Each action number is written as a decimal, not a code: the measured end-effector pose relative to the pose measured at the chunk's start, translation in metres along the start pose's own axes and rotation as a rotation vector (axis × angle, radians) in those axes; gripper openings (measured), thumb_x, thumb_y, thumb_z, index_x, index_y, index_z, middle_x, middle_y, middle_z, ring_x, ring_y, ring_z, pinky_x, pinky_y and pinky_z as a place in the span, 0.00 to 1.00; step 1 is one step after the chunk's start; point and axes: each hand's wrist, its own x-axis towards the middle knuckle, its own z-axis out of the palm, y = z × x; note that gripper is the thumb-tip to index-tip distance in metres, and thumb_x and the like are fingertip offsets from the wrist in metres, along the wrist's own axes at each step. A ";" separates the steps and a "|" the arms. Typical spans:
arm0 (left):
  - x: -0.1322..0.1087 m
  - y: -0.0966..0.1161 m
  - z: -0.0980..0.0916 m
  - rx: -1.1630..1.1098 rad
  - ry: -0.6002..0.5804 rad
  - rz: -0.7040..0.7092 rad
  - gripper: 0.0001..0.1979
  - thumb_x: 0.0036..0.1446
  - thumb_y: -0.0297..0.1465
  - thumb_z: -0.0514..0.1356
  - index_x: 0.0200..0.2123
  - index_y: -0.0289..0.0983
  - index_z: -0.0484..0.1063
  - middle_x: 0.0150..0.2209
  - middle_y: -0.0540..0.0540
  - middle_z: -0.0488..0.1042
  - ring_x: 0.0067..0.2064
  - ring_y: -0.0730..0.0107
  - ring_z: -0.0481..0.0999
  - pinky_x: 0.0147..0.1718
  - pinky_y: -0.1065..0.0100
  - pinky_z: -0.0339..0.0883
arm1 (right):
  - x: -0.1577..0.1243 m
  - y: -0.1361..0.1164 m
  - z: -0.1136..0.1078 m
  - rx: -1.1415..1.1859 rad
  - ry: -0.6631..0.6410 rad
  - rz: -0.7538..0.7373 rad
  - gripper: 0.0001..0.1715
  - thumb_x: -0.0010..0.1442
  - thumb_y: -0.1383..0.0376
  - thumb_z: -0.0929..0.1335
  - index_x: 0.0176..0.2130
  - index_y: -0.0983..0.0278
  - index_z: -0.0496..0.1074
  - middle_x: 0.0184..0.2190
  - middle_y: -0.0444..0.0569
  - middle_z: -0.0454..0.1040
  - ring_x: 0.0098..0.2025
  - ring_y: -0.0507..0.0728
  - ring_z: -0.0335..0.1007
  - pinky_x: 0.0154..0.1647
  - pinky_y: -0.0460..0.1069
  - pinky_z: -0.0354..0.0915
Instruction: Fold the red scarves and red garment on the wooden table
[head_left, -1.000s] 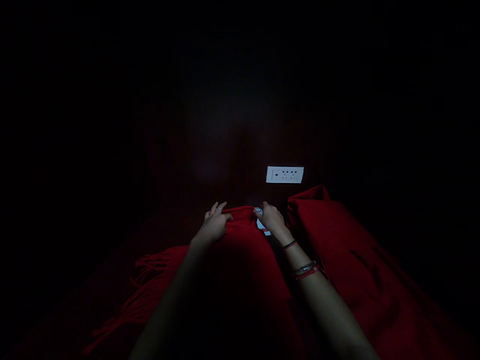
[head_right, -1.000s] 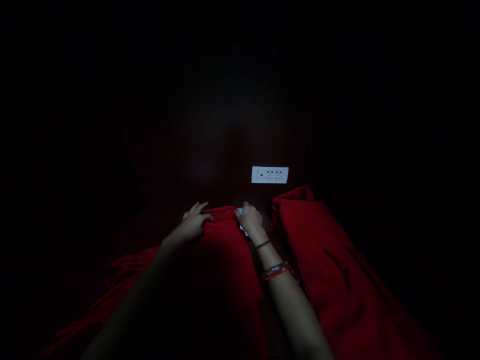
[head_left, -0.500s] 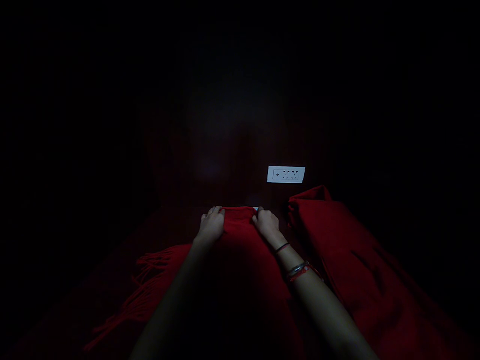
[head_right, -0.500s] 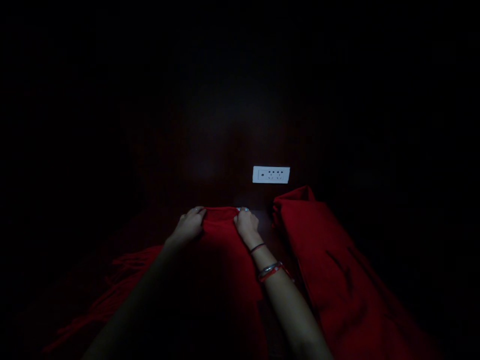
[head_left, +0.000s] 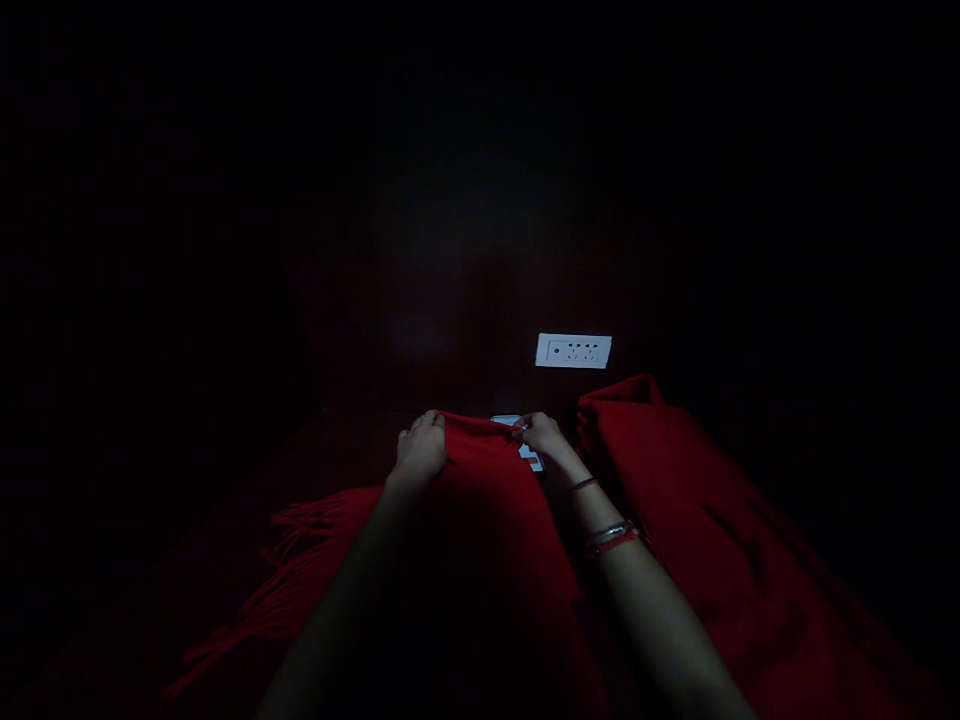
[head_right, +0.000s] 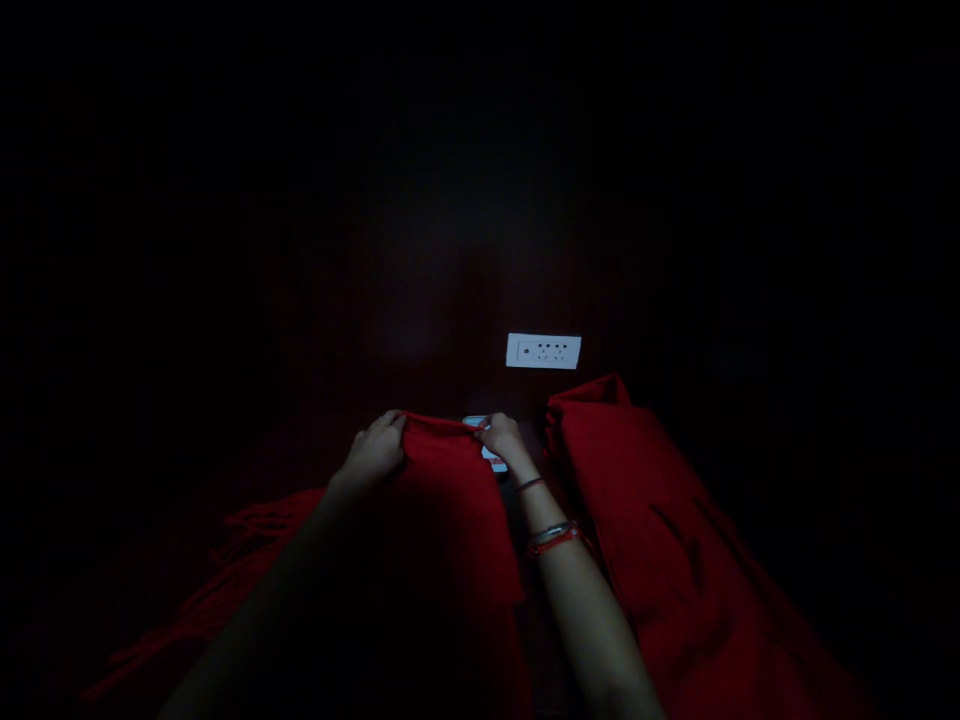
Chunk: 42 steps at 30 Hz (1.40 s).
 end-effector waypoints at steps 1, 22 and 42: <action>0.000 0.000 0.000 -0.001 0.006 0.005 0.23 0.54 0.24 0.42 0.54 0.34 0.58 0.57 0.39 0.55 0.55 0.60 0.58 0.47 0.57 0.59 | -0.001 -0.001 0.000 -0.046 0.001 -0.010 0.16 0.51 0.68 0.64 0.41 0.66 0.70 0.38 0.53 0.73 0.40 0.54 0.69 0.31 0.42 0.59; -0.001 0.002 0.001 -0.031 -0.025 0.036 0.23 0.54 0.25 0.44 0.54 0.35 0.56 0.58 0.39 0.53 0.56 0.59 0.56 0.48 0.57 0.58 | -0.026 -0.015 0.005 -0.365 0.109 -0.079 0.17 0.58 0.71 0.56 0.42 0.67 0.68 0.39 0.57 0.71 0.40 0.57 0.68 0.34 0.46 0.60; -0.002 -0.002 -0.008 -0.089 -0.046 0.059 0.22 0.53 0.22 0.43 0.51 0.35 0.59 0.55 0.41 0.60 0.52 0.62 0.62 0.46 0.59 0.60 | 0.034 -0.059 0.004 -0.591 -0.019 -0.508 0.16 0.57 0.60 0.62 0.38 0.66 0.73 0.39 0.57 0.73 0.43 0.58 0.68 0.41 0.48 0.61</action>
